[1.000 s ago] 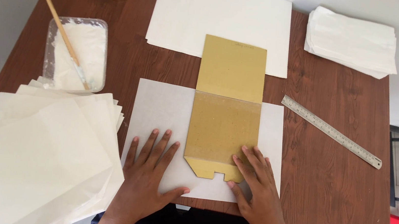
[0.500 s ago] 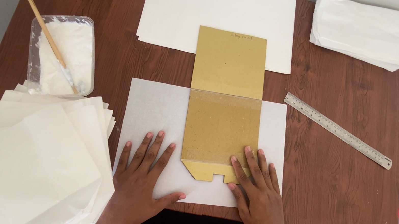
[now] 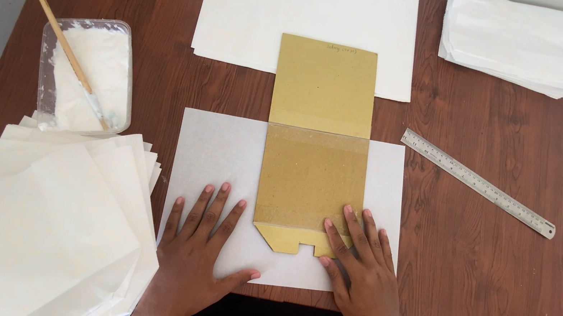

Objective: Folding and gluing paper to create a handmade paper bag using a template and brush.

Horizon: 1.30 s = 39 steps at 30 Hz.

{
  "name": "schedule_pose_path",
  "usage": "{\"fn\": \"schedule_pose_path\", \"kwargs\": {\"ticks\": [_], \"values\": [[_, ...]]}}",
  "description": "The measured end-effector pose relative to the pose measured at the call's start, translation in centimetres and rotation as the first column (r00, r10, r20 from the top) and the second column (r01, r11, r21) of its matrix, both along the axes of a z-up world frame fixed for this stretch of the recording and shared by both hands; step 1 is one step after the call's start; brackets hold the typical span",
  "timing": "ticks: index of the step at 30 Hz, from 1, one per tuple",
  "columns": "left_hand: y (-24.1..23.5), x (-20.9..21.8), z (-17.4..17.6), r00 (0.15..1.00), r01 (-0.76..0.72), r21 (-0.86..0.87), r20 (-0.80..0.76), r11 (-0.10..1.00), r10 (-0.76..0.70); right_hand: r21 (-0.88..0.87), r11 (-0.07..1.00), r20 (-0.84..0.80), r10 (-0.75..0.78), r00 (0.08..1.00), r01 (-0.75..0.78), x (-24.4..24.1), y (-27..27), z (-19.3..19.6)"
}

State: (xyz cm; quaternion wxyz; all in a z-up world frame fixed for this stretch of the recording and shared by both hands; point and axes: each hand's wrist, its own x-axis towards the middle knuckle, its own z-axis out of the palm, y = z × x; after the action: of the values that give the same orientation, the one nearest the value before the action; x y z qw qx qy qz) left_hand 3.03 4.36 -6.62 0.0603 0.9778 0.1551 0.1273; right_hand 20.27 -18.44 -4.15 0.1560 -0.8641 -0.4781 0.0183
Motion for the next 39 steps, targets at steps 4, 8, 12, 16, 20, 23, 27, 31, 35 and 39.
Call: {"fn": "schedule_pose_path", "kwargs": {"ticks": [4, 8, 12, 16, 20, 23, 27, 31, 35, 39], "values": [[0.0, 0.0, 0.4, 1.000, -0.002, 0.025, -0.006, 1.000, 0.002, 0.007, 1.000, -0.015, 0.005, 1.000, -0.005, 0.0, 0.1, 0.2], [0.0, 0.1, 0.1, 0.999, -0.002, -0.007, 0.041, 1.000, 0.002, 0.001, 1.000, -0.021, 0.014, 1.000, -0.014, 0.1, 0.0, 0.1], [0.0, 0.0, 0.4, 1.000, 0.004, -0.003, 0.026, 1.000, -0.004, -0.004, 1.000, -0.021, 0.017, 1.000, -0.018, 0.0, -0.1, 0.3], [-0.1, 0.0, 0.3, 0.999, 0.001, 0.023, 0.051, 1.000, -0.002, -0.003, 1.000, -0.024, 0.017, 1.000, -0.017, 0.1, -0.2, 0.2], [-0.1, -0.2, 1.1, 0.990, 0.029, -0.049, 0.138, 0.998, -0.022, -0.008, 1.000, -0.012, 0.017, 1.000, -0.017, 0.2, -0.2, 0.2], [-0.7, -0.7, 1.4, 0.964, 0.044, -0.083, 0.267, 0.996, -0.020, -0.002, 1.000, -0.006, 0.017, 1.000, -0.017, -0.1, -0.2, 0.4], [-3.6, -2.6, 1.3, 0.904, -0.037, -0.125, 0.418, 0.991, 0.086, -0.007, 1.000, -0.058, 0.030, 0.998, -0.031, 0.0, -0.3, 0.4], [-6.9, -5.5, -1.8, 0.873, -0.266, -0.201, 0.363, 0.943, 0.324, 0.009, 0.999, -0.062, 0.040, 0.997, -0.039, 0.0, -0.1, 0.5], [-8.2, -5.3, -2.7, 0.897, -0.407, -0.109, 0.139, 0.907, 0.419, 0.000, 1.000, -0.050, 0.029, 0.998, -0.029, -0.2, -0.4, 0.1], [-8.9, -2.3, -1.3, 0.906, -0.300, -0.258, 0.225, 0.918, 0.359, 0.022, 1.000, -0.040, 0.023, 0.999, -0.022, -0.2, -0.5, -0.1]]}}
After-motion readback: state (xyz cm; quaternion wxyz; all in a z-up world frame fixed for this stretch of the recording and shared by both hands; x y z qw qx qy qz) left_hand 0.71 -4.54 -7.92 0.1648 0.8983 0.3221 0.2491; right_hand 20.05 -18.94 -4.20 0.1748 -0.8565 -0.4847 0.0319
